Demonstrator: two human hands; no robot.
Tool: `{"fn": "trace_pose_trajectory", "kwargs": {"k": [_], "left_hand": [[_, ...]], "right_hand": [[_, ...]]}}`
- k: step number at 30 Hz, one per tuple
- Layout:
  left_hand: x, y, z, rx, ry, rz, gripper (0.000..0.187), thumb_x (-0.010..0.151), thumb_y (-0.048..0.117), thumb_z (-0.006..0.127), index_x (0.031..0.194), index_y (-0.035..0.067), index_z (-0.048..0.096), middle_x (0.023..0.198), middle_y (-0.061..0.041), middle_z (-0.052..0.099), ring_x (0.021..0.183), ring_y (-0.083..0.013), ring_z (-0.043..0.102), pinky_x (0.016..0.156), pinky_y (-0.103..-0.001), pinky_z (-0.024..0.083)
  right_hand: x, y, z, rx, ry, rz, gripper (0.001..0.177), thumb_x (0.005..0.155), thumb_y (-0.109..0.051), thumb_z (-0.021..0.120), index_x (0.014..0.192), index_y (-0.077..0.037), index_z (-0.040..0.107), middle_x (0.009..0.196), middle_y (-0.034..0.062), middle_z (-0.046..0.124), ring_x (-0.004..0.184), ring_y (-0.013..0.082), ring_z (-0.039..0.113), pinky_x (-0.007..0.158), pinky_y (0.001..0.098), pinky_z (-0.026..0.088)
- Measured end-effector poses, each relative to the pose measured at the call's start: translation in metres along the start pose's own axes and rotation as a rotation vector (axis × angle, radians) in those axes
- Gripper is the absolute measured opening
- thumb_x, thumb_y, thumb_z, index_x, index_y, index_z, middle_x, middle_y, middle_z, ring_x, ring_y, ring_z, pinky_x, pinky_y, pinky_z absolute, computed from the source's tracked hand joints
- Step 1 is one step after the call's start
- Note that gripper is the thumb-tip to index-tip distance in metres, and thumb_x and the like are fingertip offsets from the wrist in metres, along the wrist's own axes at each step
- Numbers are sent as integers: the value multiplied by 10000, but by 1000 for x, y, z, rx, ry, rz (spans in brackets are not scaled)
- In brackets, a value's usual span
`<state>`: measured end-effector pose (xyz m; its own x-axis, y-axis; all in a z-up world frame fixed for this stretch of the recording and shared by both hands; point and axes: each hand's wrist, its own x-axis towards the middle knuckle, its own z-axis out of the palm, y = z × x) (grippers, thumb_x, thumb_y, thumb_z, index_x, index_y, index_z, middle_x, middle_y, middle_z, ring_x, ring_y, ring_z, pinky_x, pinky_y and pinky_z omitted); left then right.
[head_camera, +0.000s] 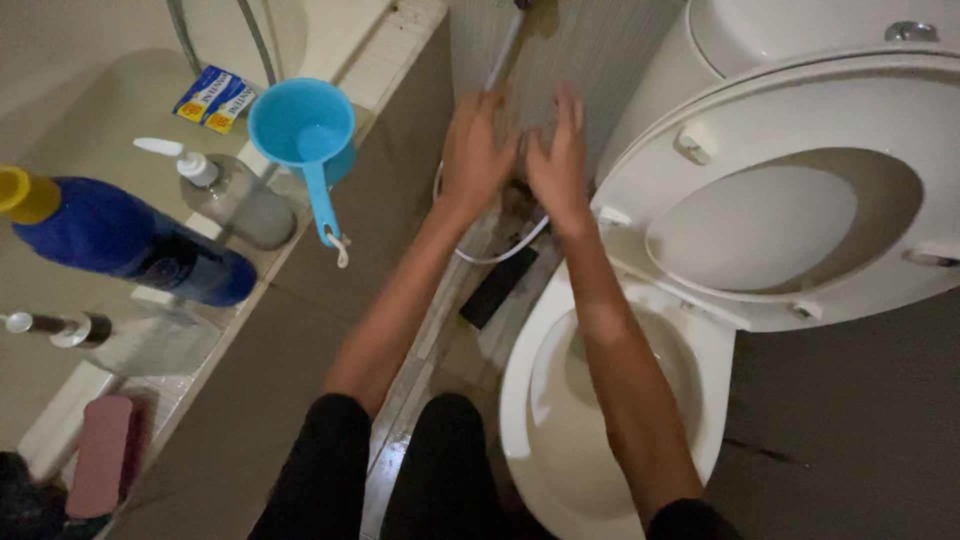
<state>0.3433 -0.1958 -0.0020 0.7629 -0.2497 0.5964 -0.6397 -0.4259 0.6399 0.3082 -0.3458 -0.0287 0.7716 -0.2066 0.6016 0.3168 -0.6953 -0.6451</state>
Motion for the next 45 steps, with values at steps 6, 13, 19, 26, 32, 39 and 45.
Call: {"fn": "trace_pose_trajectory", "kwargs": {"k": [6,13,19,26,32,39,45], "left_hand": [[74,-31,30,-219,116,146,614,923,46,687,1481,-18,438,1312,-210,581,1230,-385,592,1056,-462,497],[133,-38,42,-295,138,346,553,1017,35,599,1541,41,424,1543,-234,491,1436,-457,479,1235,-469,413],[162,-36,56,-448,18,191,525,1034,56,619,1527,50,440,1541,-213,519,1434,-407,539,1229,-439,454],[172,-32,55,-665,-109,-53,672,934,-28,492,1577,29,305,1576,-238,424,1451,-371,466,1181,-418,404],[194,-41,63,-704,-109,-101,647,930,-1,515,1556,-56,359,1564,-279,468,1477,-379,442,1231,-402,319],[199,-24,49,-626,-96,-137,614,937,24,507,1539,-55,420,1499,-248,551,1403,-331,530,1182,-378,368],[202,2,21,-921,-64,-71,568,931,-81,498,1496,-54,451,1325,-166,687,1225,-234,681,1014,-317,536]], "right_hand": [[74,32,0,128,-3,6,622,1064,-6,527,1636,18,282,1649,225,398,1526,356,475,1266,420,402],[143,53,18,322,-14,-70,559,1117,-24,478,1641,-32,285,1678,198,382,1567,342,420,1280,408,398],[175,42,18,319,-20,-45,466,1150,-109,411,1605,-19,361,1639,196,455,1535,332,447,1268,380,363],[183,18,16,322,-50,162,519,1088,-159,414,1564,41,365,1564,222,499,1452,321,499,1211,376,358],[192,29,19,264,-28,143,497,1089,-164,433,1542,38,410,1562,220,495,1460,329,486,1213,378,349],[193,31,18,350,-37,172,469,1093,-118,436,1545,-2,383,1551,194,493,1420,292,489,1165,361,369],[207,17,0,329,44,-151,504,1046,74,528,1542,20,462,1478,180,611,1321,266,643,1121,351,499]]}}
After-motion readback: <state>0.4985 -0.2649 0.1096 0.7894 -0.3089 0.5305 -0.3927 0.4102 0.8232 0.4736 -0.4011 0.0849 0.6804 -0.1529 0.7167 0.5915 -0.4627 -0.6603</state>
